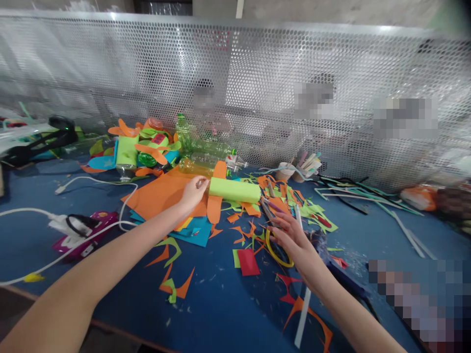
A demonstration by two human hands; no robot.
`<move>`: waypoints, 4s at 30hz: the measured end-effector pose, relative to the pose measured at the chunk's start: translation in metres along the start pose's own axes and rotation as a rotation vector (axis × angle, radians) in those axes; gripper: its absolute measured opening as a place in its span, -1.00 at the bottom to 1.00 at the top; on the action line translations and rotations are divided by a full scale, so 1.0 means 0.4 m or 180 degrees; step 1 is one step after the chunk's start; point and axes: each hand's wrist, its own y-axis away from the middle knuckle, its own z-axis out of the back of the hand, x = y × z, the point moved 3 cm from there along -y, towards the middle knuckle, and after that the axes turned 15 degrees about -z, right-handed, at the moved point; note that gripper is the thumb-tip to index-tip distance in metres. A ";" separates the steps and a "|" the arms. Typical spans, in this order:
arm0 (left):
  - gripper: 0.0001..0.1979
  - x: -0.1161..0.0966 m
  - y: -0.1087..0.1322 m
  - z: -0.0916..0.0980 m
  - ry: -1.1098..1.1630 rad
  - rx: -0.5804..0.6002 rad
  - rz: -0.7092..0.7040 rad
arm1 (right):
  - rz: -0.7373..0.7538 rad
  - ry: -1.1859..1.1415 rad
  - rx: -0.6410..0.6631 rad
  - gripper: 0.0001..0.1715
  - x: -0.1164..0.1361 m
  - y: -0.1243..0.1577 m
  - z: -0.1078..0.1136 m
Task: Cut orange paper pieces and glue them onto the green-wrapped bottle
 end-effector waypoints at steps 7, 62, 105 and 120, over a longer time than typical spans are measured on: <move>-0.80 -0.001 -0.060 -0.023 -0.0801 0.0258 -0.0468 | 0.0220 0.0314 -0.0015 -0.48 -0.006 0.003 -0.011; -0.78 -0.247 0.302 0.008 -0.1172 0.3418 -0.2941 | 0.1886 0.3485 0.0741 -0.72 0.044 0.098 -0.073; -0.82 -0.215 0.229 0.038 -0.0704 0.4071 -0.0306 | 0.0421 0.3383 0.0939 -0.89 0.035 0.087 -0.041; -0.81 -0.199 0.235 0.037 -0.0762 0.3973 -0.0311 | 0.0191 0.3332 0.0786 -0.89 0.029 0.087 -0.050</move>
